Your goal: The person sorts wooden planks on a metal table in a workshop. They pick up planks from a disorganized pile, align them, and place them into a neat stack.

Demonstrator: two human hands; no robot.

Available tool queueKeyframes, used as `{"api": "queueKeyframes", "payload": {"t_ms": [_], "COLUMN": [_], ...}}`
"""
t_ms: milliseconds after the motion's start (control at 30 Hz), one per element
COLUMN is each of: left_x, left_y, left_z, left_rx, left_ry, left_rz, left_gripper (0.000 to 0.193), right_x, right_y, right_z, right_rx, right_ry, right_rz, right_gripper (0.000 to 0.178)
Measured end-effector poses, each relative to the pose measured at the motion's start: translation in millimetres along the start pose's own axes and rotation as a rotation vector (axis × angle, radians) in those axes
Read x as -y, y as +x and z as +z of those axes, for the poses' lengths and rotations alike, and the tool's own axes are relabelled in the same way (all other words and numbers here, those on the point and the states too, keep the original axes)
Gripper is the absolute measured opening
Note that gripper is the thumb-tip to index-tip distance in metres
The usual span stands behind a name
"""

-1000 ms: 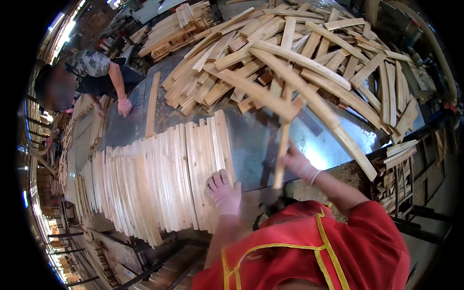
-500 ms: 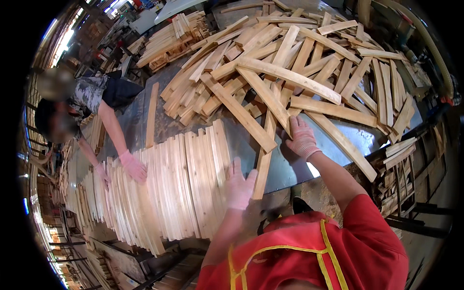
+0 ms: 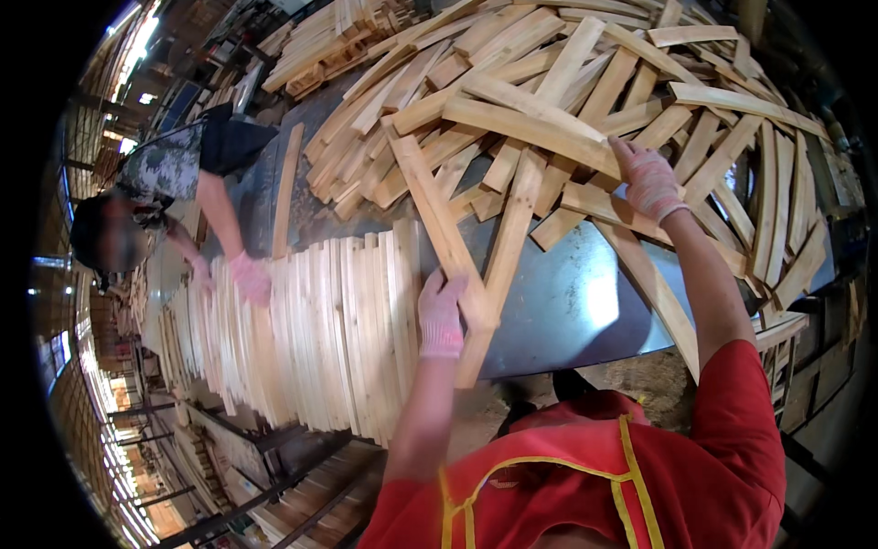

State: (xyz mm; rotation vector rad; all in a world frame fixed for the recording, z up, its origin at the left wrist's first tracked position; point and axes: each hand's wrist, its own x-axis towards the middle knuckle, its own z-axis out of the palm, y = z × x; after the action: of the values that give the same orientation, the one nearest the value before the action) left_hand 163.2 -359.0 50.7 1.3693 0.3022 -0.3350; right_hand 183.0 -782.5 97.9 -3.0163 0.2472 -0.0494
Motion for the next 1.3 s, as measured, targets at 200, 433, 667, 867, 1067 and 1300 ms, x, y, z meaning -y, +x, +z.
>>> {"api": "queueKeyframes", "payload": {"t_ms": [200, 433, 667, 867, 1067, 1300], "left_x": [16, 82, 65, 65, 65, 39], "left_y": [-121, -166, -169, -165, -154, -77], "left_z": [-89, -145, -155, -164, -99, -16], "left_rx": [-0.187, -0.311, -0.153, -0.053, -0.208, 0.106], "left_ry": [0.888, 1.345, 1.267, 1.639, 1.815, 1.623], "left_rz": [0.017, 0.434, 0.443, 0.402, 0.554, 0.052], "left_gripper": [0.032, 0.046, 0.058, 0.079, 0.081, 0.082], "right_x": [33, 207, 353, 294, 109, 21], "right_y": [-58, -229, -247, -205, -162, -139], "right_z": [13, 54, 88, 112, 105, 77], "right_rx": [0.088, 0.641, 0.880, 1.068, -0.130, 0.073], "right_ry": [0.646, 1.058, 0.715, 1.097, 0.680, -0.129], "right_rz": [-0.034, 0.110, -0.073, -0.219, 0.082, 0.004], "right_gripper": [0.096, 0.106, 0.093, 0.061, 0.085, 0.090]}}
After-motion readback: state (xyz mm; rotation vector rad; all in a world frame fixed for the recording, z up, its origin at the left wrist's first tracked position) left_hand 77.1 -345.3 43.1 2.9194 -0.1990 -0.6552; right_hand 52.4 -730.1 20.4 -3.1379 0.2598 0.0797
